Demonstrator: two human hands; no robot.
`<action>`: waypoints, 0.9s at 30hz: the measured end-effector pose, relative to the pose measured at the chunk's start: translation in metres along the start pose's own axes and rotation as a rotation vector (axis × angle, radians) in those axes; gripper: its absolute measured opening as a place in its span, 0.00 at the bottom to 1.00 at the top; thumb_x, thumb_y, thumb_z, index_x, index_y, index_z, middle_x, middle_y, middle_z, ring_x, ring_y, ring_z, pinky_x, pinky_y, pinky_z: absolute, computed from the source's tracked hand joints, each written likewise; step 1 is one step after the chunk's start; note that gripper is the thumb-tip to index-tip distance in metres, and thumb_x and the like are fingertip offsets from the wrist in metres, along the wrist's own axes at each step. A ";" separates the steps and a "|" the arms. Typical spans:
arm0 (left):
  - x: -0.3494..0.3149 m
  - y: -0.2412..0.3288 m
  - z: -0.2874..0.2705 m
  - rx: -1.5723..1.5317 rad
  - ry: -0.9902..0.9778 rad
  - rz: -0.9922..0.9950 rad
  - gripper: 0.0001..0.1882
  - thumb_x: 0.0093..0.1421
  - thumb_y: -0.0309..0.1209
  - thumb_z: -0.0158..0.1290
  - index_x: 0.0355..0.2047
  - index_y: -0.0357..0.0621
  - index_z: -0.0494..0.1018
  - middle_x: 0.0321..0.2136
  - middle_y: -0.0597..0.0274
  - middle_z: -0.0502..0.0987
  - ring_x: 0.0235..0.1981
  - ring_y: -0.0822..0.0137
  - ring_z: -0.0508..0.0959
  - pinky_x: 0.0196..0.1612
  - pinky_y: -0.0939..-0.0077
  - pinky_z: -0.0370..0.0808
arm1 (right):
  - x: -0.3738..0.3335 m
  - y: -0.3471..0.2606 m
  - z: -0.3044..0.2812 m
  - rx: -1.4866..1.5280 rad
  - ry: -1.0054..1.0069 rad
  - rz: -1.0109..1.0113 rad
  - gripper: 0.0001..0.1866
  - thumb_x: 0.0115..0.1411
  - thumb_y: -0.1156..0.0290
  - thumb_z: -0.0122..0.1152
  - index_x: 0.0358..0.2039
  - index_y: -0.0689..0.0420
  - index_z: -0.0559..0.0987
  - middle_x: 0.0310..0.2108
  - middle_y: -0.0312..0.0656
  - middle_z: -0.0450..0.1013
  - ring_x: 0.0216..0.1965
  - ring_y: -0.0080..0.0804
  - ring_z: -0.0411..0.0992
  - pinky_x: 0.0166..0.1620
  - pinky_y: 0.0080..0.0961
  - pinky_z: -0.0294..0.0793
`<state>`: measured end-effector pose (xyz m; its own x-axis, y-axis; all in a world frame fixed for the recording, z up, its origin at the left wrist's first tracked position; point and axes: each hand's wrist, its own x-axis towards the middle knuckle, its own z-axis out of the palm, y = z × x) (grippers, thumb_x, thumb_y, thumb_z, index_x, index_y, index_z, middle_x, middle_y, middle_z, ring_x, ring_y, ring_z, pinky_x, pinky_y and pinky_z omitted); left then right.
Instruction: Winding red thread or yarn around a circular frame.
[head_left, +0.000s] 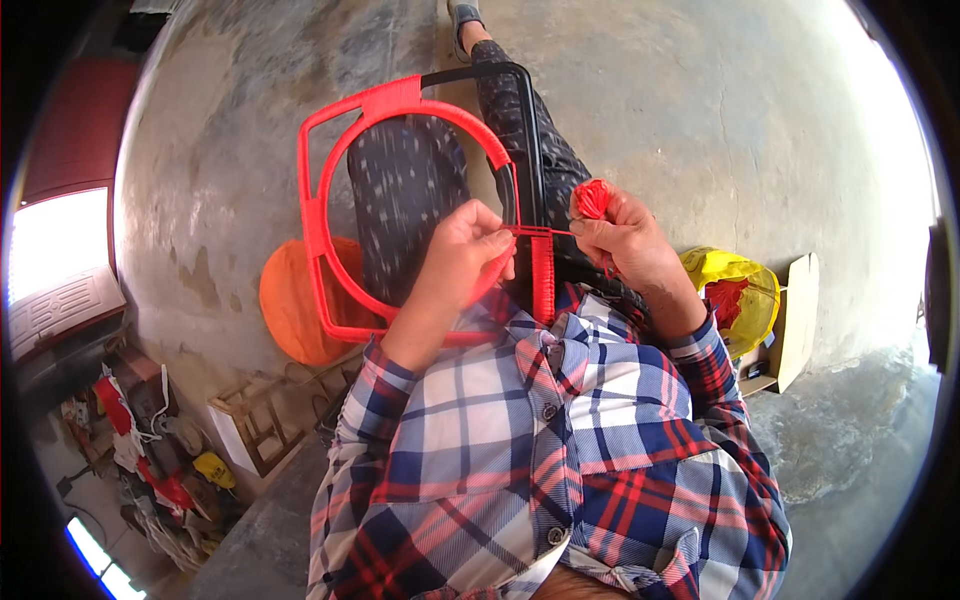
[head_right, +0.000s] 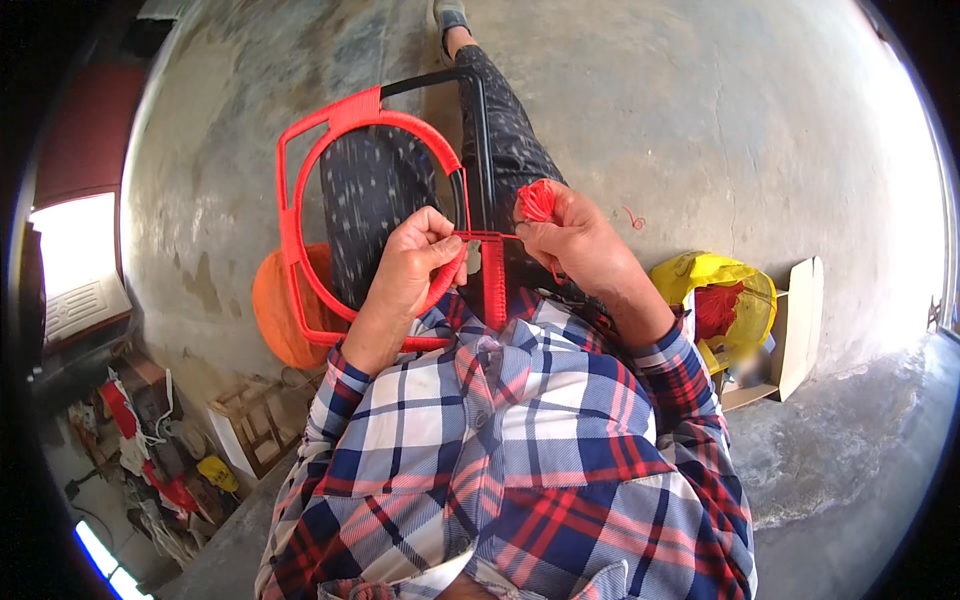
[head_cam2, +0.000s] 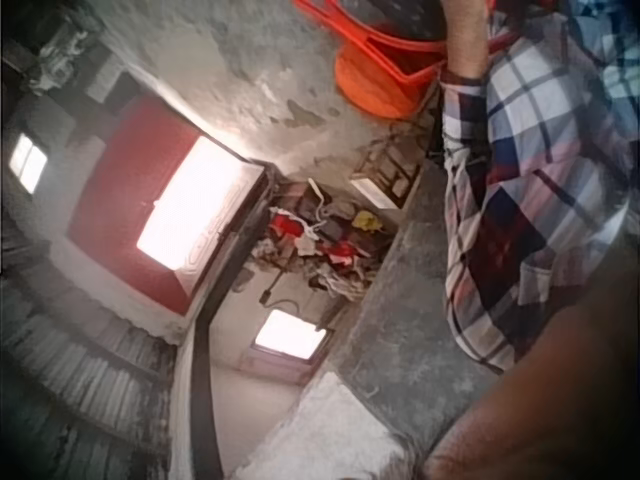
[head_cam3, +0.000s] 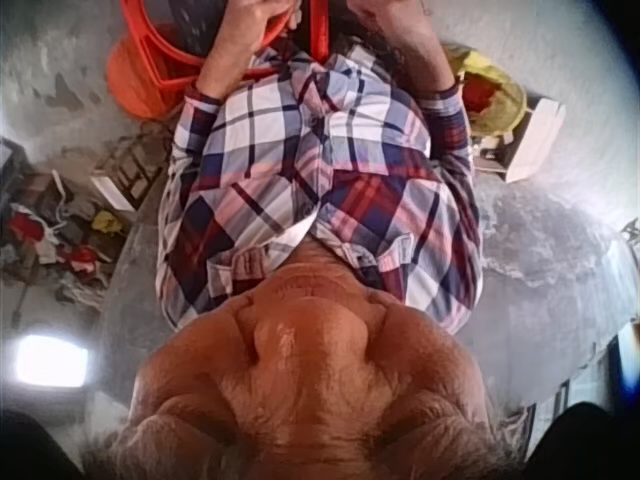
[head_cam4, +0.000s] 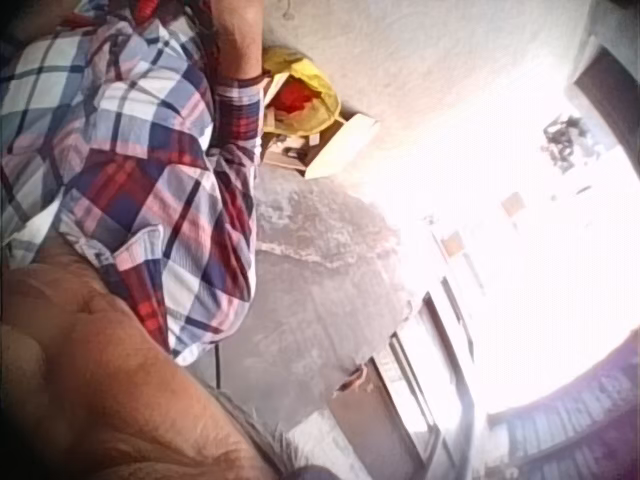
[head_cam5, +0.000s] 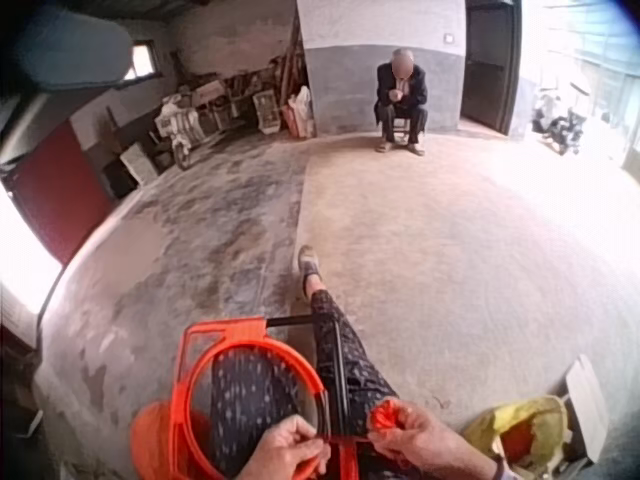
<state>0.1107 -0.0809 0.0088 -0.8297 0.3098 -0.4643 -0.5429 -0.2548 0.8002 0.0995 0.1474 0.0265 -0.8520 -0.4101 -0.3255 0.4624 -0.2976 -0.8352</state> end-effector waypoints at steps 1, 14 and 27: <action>0.001 0.000 -0.001 -0.041 -0.010 -0.002 0.06 0.59 0.22 0.52 0.33 0.39 0.66 0.23 0.57 0.74 0.18 0.67 0.75 0.22 0.77 0.71 | 0.000 -0.002 0.000 -0.003 0.001 0.000 0.05 0.60 0.77 0.55 0.36 0.59 0.70 0.18 0.28 0.60 0.17 0.15 0.59 0.20 0.17 0.56; 0.011 0.001 -0.001 -0.352 -0.023 -0.144 0.08 0.58 0.26 0.48 0.37 0.38 0.66 0.24 0.56 0.73 0.16 0.64 0.73 0.21 0.72 0.72 | -0.055 -0.034 -0.167 0.580 0.463 -0.633 0.10 0.69 0.66 0.45 0.36 0.58 0.70 0.22 0.32 0.62 0.23 0.22 0.59 0.35 0.24 0.63; 0.011 0.004 -0.006 -0.466 0.035 -0.211 0.08 0.58 0.27 0.46 0.37 0.38 0.67 0.25 0.55 0.75 0.19 0.63 0.75 0.24 0.70 0.73 | -0.057 -0.008 -0.164 0.499 0.598 -0.445 0.10 0.59 0.65 0.51 0.38 0.54 0.74 0.30 0.33 0.67 0.29 0.24 0.64 0.31 0.23 0.64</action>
<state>0.0983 -0.0834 0.0044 -0.6954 0.3696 -0.6163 -0.6924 -0.5742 0.4369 0.1040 0.3149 -0.0206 -0.8989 0.3093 -0.3104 -0.0075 -0.7191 -0.6949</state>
